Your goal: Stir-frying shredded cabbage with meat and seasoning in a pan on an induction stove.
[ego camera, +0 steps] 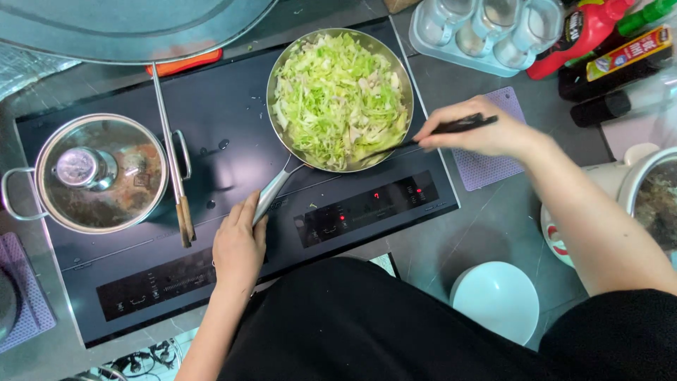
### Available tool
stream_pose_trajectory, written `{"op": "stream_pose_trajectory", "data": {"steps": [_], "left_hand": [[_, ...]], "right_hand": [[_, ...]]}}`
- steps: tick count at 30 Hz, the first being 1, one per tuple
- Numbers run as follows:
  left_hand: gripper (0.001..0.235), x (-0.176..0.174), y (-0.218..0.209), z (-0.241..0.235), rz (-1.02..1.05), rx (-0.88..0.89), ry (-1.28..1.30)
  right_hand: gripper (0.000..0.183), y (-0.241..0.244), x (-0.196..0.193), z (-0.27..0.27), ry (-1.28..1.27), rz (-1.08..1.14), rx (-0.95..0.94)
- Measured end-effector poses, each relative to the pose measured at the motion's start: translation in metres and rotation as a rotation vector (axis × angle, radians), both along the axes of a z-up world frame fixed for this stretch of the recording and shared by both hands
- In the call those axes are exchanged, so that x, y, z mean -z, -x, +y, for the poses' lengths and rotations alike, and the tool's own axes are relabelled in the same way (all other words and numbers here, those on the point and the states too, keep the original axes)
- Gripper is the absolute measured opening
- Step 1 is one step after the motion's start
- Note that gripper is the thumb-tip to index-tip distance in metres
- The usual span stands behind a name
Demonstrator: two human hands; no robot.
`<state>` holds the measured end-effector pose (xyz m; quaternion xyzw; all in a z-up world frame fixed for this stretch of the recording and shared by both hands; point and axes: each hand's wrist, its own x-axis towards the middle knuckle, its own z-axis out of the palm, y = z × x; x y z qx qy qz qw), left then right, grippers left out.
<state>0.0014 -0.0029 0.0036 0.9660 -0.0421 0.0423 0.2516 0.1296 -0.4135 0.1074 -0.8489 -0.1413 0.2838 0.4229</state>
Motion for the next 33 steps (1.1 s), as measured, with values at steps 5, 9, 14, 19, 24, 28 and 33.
{"op": "stream_pose_trajectory", "data": {"steps": [5,9,14,19,24,28,33], "left_hand": [[0.049,-0.006,-0.001,0.000,0.020,-0.004,0.020],[0.050,-0.004,0.001,-0.002,0.025,-0.007,0.023],[0.050,-0.003,0.001,-0.004,0.033,-0.013,0.012],[0.050,-0.001,0.002,-0.003,0.035,-0.026,-0.004],[0.048,0.001,0.001,-0.003,0.014,-0.029,0.004],[0.048,0.004,0.002,-0.002,0.007,-0.030,0.015],[0.049,0.010,0.002,0.000,0.006,-0.022,0.004]], "right_hand": [[0.018,-0.011,0.038,-0.014,0.097,-0.246,0.032],[0.015,-0.010,0.071,0.006,0.003,-0.444,0.156],[0.016,0.003,0.033,0.021,-0.071,-0.353,0.273],[0.014,0.015,-0.008,0.037,0.063,-0.310,0.186],[0.013,0.036,0.064,0.067,-0.172,-0.607,-0.122],[0.015,0.041,0.085,0.058,-0.160,-0.754,-0.105],[0.010,0.064,0.050,0.074,-0.147,-0.643,0.004]]}}
